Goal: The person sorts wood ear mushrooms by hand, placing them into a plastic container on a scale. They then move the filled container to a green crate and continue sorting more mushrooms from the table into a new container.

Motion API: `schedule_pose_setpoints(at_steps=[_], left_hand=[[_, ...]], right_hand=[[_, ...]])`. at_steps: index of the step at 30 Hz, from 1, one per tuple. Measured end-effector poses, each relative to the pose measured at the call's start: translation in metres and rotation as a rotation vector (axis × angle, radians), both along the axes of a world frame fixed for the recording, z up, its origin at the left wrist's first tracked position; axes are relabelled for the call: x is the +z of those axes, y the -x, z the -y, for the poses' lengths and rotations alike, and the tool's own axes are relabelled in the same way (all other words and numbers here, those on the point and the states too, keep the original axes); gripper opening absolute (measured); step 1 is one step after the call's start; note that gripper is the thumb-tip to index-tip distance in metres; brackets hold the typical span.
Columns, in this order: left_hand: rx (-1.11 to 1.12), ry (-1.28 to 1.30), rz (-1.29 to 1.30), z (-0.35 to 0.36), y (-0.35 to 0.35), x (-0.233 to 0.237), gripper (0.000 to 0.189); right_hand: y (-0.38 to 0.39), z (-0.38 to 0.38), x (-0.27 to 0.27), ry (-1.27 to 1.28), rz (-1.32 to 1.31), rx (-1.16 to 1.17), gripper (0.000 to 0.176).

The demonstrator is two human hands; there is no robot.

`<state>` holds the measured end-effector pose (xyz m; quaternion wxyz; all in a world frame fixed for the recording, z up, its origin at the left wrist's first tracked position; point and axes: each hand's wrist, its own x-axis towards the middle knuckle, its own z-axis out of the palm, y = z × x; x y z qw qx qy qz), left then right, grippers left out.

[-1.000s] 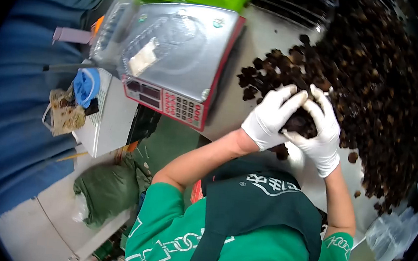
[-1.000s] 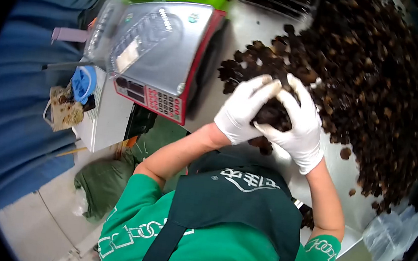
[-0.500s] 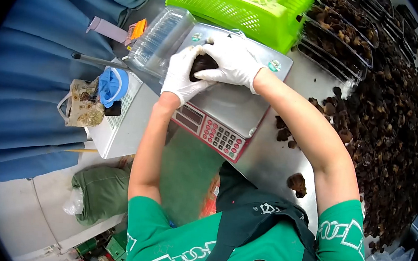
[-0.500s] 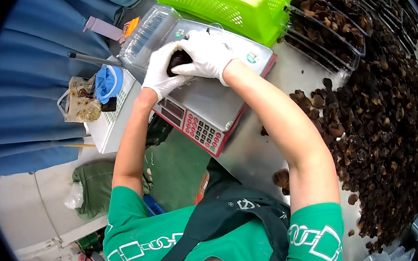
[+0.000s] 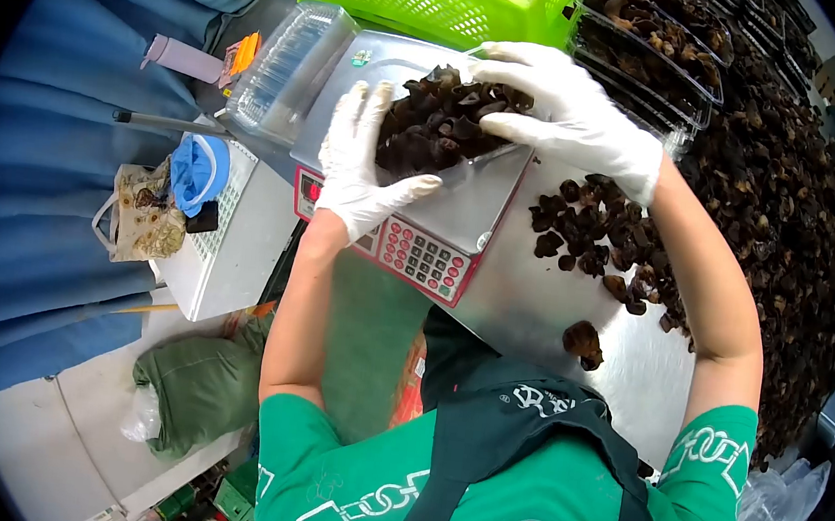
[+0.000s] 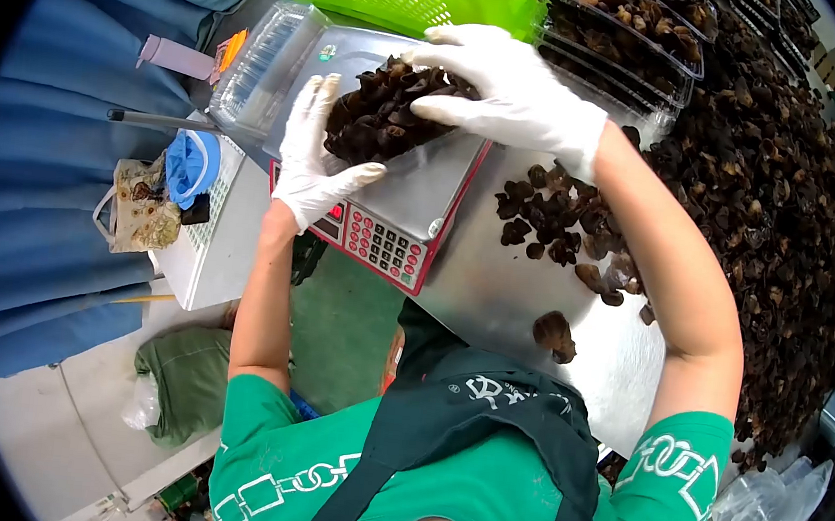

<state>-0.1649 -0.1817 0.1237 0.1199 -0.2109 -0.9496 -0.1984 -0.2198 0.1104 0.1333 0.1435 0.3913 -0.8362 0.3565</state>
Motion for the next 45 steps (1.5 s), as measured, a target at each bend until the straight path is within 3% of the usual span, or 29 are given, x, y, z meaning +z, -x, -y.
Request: schedule_pose_setpoints(at_steps=[3, 7, 11, 13, 14, 17, 18, 19, 23, 24, 27, 30, 33, 39, 43, 45], left_hand=[[0.072, -0.239, -0.061, 0.004, -0.022, 0.004, 0.089], [-0.008, -0.437, -0.084, -0.026, -0.067, 0.003, 0.06], [-0.365, -0.298, 0.146, -0.094, -0.12, -0.017, 0.051], [-0.522, -0.272, 0.246, -0.125, -0.148, -0.052, 0.062], [-0.568, -0.251, 0.321, -0.139, -0.163, -0.066, 0.062], [-0.659, -0.141, 0.404, -0.179, -0.189, -0.089, 0.066], [-0.682, -0.062, 0.367, -0.188, -0.195, -0.095, 0.066], [-0.7, 0.017, 0.326, -0.194, -0.2, -0.1, 0.066], [-0.763, -0.028, 0.308, -0.192, -0.203, -0.126, 0.035], [-0.736, -0.069, 0.282, -0.192, -0.2, -0.122, 0.026], [-0.606, -0.246, 0.343, -0.186, -0.193, -0.125, 0.024], [-0.444, -0.367, 0.237, -0.176, -0.19, -0.133, 0.027], [-0.36, -0.478, 0.167, -0.164, -0.186, -0.118, 0.035], [-0.126, -0.42, -0.102, -0.1, -0.13, -0.023, 0.036], [0.084, -0.314, -0.332, -0.045, -0.079, -0.009, 0.038], [0.057, -0.351, -0.429, -0.02, -0.045, -0.015, 0.039]], right_hand=[[-0.038, -0.05, -0.003, 0.043, 0.084, -0.112, 0.042], [-0.114, -0.108, -0.023, 0.047, 0.543, -0.3, 0.03], [-0.197, -0.141, -0.044, 0.233, 0.905, -0.38, 0.029], [-0.234, -0.15, -0.067, 0.233, 0.862, -0.409, 0.03], [-0.25, -0.151, -0.062, 0.222, 0.983, -0.444, 0.031], [-0.283, -0.144, -0.066, 0.146, 0.93, -0.554, 0.031], [-0.289, -0.14, -0.07, 0.235, 0.888, -0.579, 0.031], [-0.29, -0.137, -0.072, 0.142, 0.788, -0.605, 0.031], [-0.273, -0.12, -0.088, -0.185, 0.305, -0.609, 0.035], [-0.264, -0.113, -0.087, -0.259, 0.282, -0.576, 0.039], [-0.242, -0.099, -0.103, -0.408, 0.16, -0.501, 0.041], [-0.235, -0.099, -0.126, -0.472, 0.271, -0.433, 0.047], [-0.228, -0.108, -0.122, -0.374, 0.198, -0.384, 0.043], [-0.202, -0.083, -0.068, -0.004, 0.351, -0.359, 0.038], [-0.149, -0.047, -0.02, 0.072, 0.132, -0.293, 0.035], [-0.114, -0.025, 0.001, 0.137, 0.11, -0.269, 0.034]])
